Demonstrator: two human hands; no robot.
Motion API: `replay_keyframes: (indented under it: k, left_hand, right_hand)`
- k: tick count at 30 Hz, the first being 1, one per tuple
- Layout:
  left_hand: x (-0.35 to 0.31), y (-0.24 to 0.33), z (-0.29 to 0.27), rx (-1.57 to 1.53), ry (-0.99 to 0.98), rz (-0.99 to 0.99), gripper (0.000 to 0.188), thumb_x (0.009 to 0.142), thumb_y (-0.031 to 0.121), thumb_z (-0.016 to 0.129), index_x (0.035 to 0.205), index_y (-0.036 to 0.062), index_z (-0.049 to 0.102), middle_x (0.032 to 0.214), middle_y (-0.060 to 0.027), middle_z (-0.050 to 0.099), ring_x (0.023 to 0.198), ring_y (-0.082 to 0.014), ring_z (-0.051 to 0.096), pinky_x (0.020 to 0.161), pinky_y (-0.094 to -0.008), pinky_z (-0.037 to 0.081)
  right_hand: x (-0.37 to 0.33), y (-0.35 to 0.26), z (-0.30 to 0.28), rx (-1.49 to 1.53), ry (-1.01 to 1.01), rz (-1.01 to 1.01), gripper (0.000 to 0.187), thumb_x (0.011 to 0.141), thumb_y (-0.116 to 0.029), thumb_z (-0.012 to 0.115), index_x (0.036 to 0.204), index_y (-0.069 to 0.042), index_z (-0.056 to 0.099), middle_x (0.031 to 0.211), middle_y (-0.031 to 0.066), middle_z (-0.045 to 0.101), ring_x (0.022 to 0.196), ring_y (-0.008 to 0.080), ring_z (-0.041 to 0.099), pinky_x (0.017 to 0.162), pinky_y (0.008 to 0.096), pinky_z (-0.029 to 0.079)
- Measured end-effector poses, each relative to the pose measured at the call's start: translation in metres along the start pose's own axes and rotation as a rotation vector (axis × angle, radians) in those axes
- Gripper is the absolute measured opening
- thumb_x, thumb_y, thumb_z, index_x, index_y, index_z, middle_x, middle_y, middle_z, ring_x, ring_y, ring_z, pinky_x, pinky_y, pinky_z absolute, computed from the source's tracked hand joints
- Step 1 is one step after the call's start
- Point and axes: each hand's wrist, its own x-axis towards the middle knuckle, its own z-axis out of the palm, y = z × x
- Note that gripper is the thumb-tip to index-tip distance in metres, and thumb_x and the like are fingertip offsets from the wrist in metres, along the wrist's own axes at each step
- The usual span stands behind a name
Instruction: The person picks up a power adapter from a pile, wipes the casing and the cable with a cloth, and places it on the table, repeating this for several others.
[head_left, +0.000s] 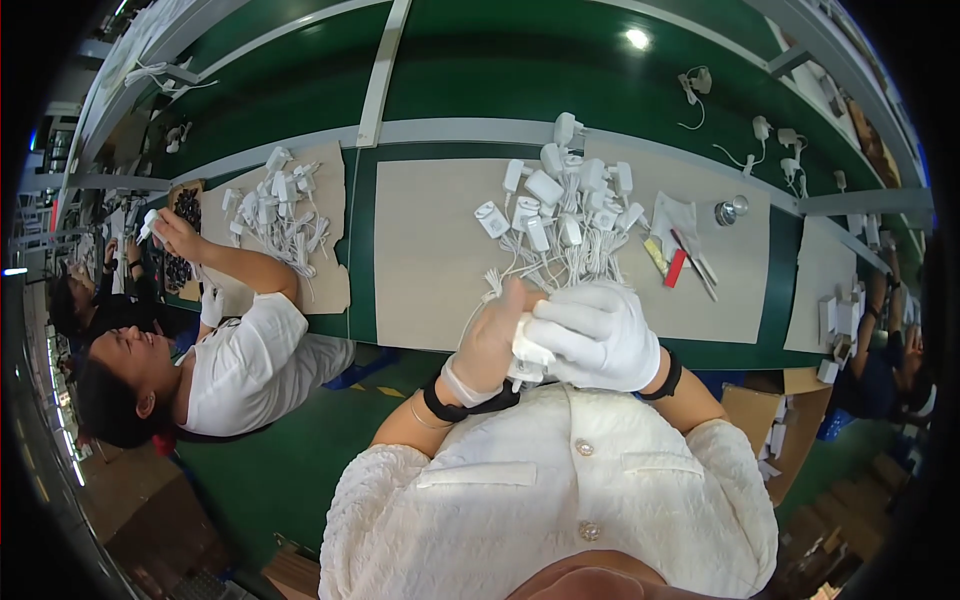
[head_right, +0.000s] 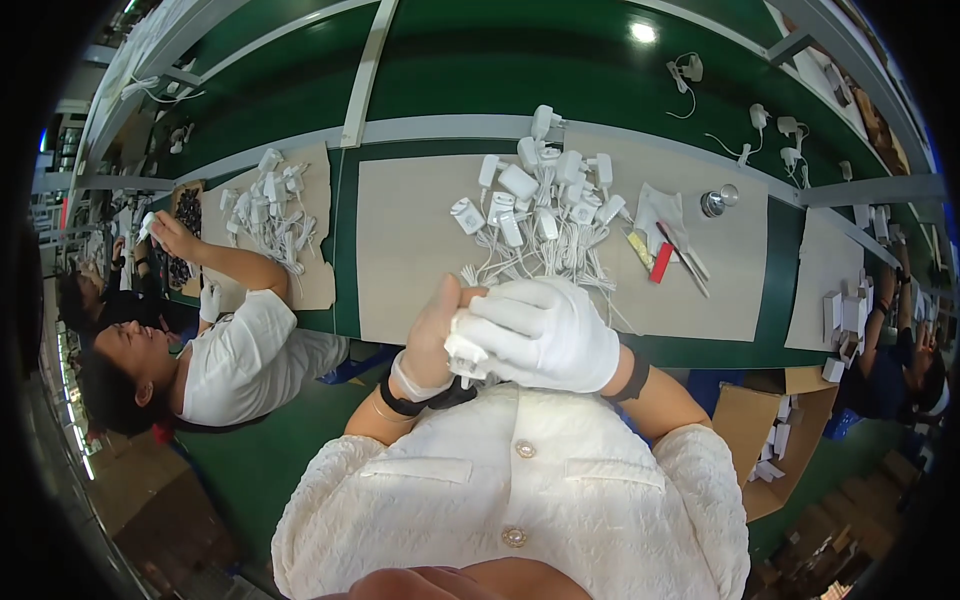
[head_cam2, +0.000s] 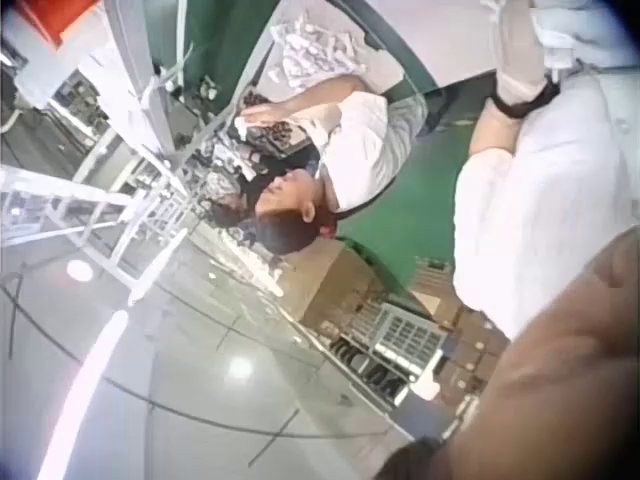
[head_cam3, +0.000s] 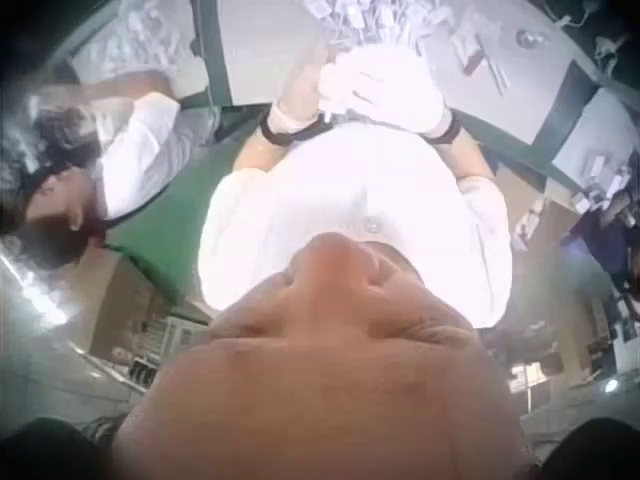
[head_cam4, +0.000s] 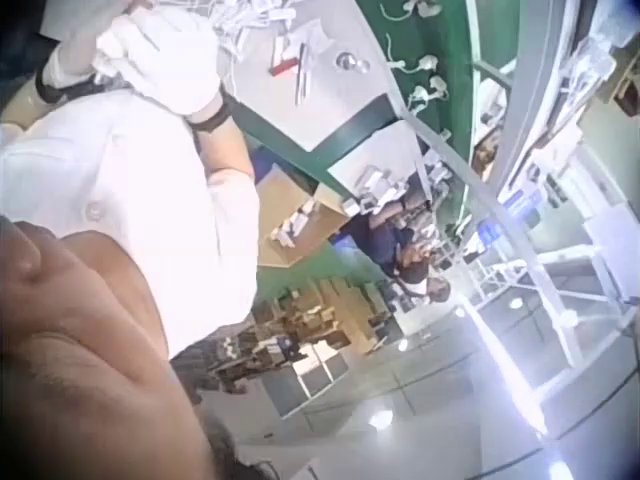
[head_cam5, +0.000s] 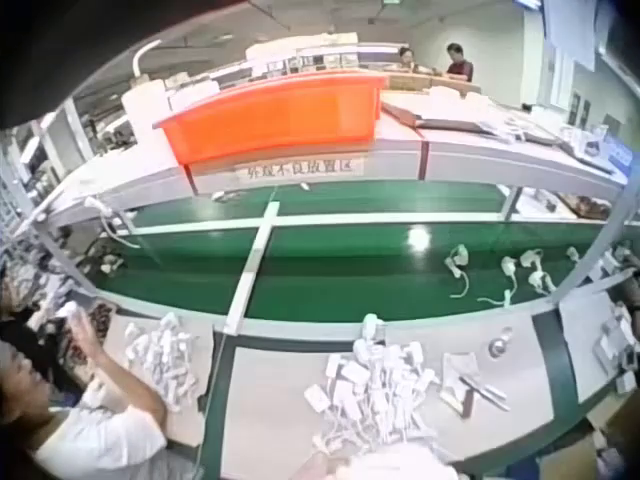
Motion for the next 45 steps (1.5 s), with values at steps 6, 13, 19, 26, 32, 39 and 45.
replay_keyframes:
  k: [6,13,19,26,32,39,45]
  left_hand:
    - [-0.006,0.014,0.000,0.179,-0.125,0.097,0.070,0.100,0.055,0.019,0.093,0.0011,0.063,0.075,-0.0030,0.062,0.071,-0.0098,0.057,0.066,-0.0235,0.045]
    - [-0.010,0.004,0.006,0.158,-0.077,0.073,0.073,0.098,0.059,0.018,0.093,0.0008,0.062,0.078,-0.0038,0.062,0.070,-0.0098,0.056,0.065,-0.0229,0.044]
    - [-0.001,0.000,0.006,-0.055,-0.098,0.178,0.065,0.099,0.056,0.025,0.095,0.0004,0.059,0.082,-0.0043,0.060,0.073,-0.0107,0.057,0.067,-0.0228,0.044]
    - [0.023,-0.009,0.011,0.690,0.319,0.570,0.026,0.099,0.022,0.041,0.097,0.0011,0.057,0.093,-0.0086,0.062,0.079,-0.0159,0.059,0.074,-0.0262,0.047]
    - [0.047,-0.002,0.002,0.695,0.094,0.426,0.019,0.094,0.007,0.043,0.103,-0.0009,0.058,0.104,-0.0094,0.062,0.090,-0.0165,0.060,0.077,-0.0283,0.047]
    - [0.192,-0.038,-0.071,1.310,0.500,0.430,0.027,0.087,0.015,0.057,0.111,0.0028,0.060,0.101,-0.0175,0.060,0.094,-0.0293,0.062,0.078,-0.0363,0.050]
    - [0.297,-0.016,-0.005,1.497,0.569,0.465,0.041,0.081,0.024,0.063,0.119,0.0088,0.055,0.109,-0.0220,0.057,0.099,-0.0375,0.059,0.083,-0.0446,0.049]
  right_hand:
    - [-0.001,0.003,0.003,0.108,0.149,0.192,0.049,0.062,-0.036,0.077,0.101,-0.010,0.062,0.106,0.0109,0.058,0.087,0.0317,0.058,0.075,0.0437,0.046]
    - [-0.008,-0.001,-0.002,0.116,0.024,0.170,0.062,0.062,-0.043,0.079,0.108,-0.007,0.059,0.112,0.0147,0.057,0.094,0.0346,0.058,0.081,0.0429,0.045]
    - [-0.027,0.003,0.013,0.240,0.302,0.368,0.060,0.078,-0.049,0.068,0.116,-0.004,0.056,0.118,0.0180,0.056,0.103,0.0392,0.057,0.086,0.0434,0.045]
    - [-0.023,-0.017,0.021,0.708,0.027,1.010,0.047,0.090,-0.037,0.057,0.120,0.000,0.054,0.103,0.0157,0.062,0.094,0.0270,0.062,0.079,0.0340,0.049]
    - [-0.050,0.052,0.002,0.690,-0.078,0.791,0.034,0.091,-0.023,0.052,0.115,0.000,0.057,0.101,0.0149,0.064,0.091,0.0298,0.062,0.079,0.0333,0.050]
    - [-0.052,0.242,-0.055,0.346,0.718,0.882,0.028,0.090,-0.021,0.051,0.105,-0.001,0.061,0.085,0.0162,0.067,0.077,0.0278,0.065,0.071,0.0343,0.051]
    - [-0.051,0.352,-0.121,-0.614,0.395,1.251,0.022,0.086,-0.017,0.056,0.103,-0.004,0.061,0.097,0.0178,0.066,0.091,0.0353,0.063,0.076,0.0422,0.050]
